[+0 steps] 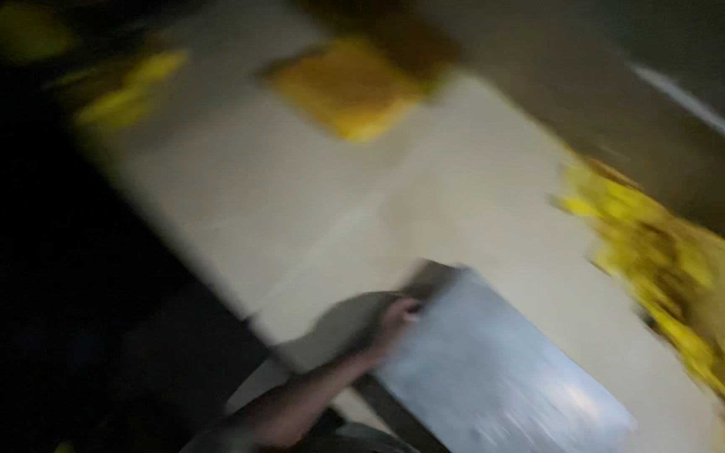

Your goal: The person slices rectangular yellow sponge cakes into thin even strips with a long knife on a tiled worktable, moving finished slices aside. They lift a baked cake out of a metal baking tray, place it on the table, and continue slicing it into pieces.

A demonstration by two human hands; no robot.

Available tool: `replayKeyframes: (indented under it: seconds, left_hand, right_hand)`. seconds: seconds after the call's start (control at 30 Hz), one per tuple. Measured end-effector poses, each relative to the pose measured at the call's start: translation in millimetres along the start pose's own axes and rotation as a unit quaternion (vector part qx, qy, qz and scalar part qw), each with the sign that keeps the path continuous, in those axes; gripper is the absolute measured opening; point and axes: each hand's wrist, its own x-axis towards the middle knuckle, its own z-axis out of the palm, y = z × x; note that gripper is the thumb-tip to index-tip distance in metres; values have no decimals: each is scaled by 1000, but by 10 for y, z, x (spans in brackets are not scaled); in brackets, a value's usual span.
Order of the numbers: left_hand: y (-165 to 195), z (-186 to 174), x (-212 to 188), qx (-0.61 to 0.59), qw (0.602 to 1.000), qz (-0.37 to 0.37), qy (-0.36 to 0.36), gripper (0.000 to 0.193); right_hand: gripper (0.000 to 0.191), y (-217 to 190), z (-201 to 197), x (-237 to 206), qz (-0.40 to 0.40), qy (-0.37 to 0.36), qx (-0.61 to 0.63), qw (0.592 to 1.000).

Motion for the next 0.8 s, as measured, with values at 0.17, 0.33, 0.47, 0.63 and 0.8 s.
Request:
replayKeyframes:
  seconds: [0.17, 0.33, 0.47, 0.63, 0.8]
  left_hand:
    - [-29, 246, -15, -157, 950, -261, -66, 82]
    - [71, 316, 267, -33, 919, -378, -110, 91]
    - [67, 376, 527, 80, 906, -390, -146, 88]
    - [712, 523, 766, 33, 917, -329, -225, 84]
    - [2027, 856, 546, -40, 936, -252, -241, 89]
  right_hand:
    - [51, 190, -952, -455, 23, 75, 85, 993]
    - [51, 175, -1119, -574, 51, 54, 86, 994]
    - [54, -163, -978, -573, 77, 14, 107, 991]
    - [58, -827, -969, -603, 115, -26, 90, 989]
    - [83, -993, -1563, -717, -78, -116, 0, 990]
